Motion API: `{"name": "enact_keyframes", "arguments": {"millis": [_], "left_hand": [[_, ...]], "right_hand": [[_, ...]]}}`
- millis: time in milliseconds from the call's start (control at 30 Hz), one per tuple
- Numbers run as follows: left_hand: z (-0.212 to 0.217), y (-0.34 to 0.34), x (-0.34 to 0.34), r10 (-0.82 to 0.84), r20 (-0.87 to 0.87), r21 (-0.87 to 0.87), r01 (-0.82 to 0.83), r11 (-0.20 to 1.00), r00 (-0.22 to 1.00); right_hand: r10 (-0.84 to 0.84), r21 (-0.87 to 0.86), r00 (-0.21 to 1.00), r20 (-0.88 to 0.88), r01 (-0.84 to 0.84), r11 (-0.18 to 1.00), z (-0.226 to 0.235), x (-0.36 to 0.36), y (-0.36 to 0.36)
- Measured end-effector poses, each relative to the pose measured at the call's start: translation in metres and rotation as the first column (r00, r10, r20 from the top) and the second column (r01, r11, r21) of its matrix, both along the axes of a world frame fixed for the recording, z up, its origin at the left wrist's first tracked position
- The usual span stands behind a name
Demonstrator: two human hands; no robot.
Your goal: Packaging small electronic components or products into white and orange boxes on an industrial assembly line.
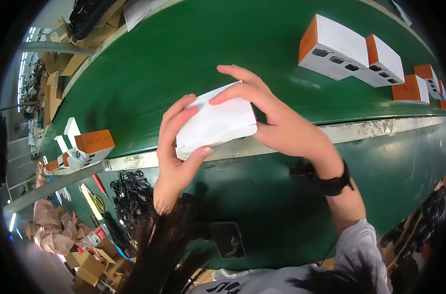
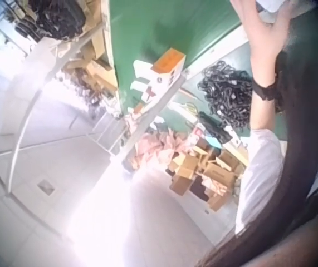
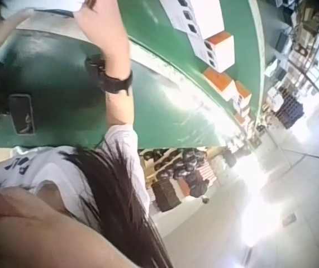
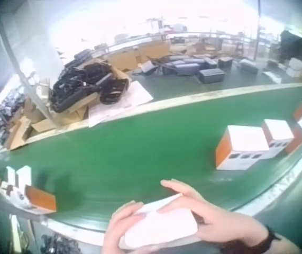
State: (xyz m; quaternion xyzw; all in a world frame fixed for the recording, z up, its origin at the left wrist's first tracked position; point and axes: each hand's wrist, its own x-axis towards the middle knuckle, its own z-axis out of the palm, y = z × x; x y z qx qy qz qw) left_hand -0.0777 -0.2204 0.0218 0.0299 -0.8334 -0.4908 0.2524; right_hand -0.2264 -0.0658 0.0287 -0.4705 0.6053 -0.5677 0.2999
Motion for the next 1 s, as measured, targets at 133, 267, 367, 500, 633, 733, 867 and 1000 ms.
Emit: {"name": "enact_keyframes", "arguments": {"millis": [133,267,367,500,633,733,867,1000], "left_hand": [[-0.004,-0.001,0.000,0.015,-0.010,-0.098,-0.016,0.995,1.000],[-0.003,0.005,-0.008,0.029,0.001,-0.228,-0.028,0.973,1.000],[0.007,0.014,-0.009,0.072,0.083,-0.557,-0.014,0.830,0.994],[-0.003,0.016,-0.007,0.014,0.053,-0.562,0.018,0.827,0.998],[-0.003,0.027,-0.014,-0.005,0.074,-0.447,0.038,0.894,0.997],[0.006,0.013,-0.006,0.031,0.065,-0.351,-0.006,0.936,0.997],[0.018,-0.056,0.040,0.669,-0.212,-0.501,-0.667,0.552,0.713],[0.002,-0.127,0.106,0.902,-0.182,-0.551,-0.800,0.237,0.392]], "right_hand": [[0.212,-0.071,0.953,0.215,-0.201,0.977,0.014,-0.021,0.016],[0.061,0.008,0.994,-0.088,-0.060,0.998,-0.008,-0.012,0.022],[-0.111,-0.150,0.982,-0.150,0.088,0.985,-0.020,-0.006,0.030],[-0.121,-0.147,0.953,-0.277,0.082,0.986,-0.010,-0.006,0.031],[-0.090,-0.085,0.970,-0.227,0.072,0.994,-0.020,-0.017,0.038],[-0.163,0.036,0.963,-0.213,0.174,0.984,-0.021,-0.026,0.041],[-0.422,-0.037,0.884,-0.202,0.423,0.905,-0.020,-0.061,0.033],[-0.554,-0.091,0.790,-0.262,0.551,0.830,-0.040,-0.092,0.032]]}}
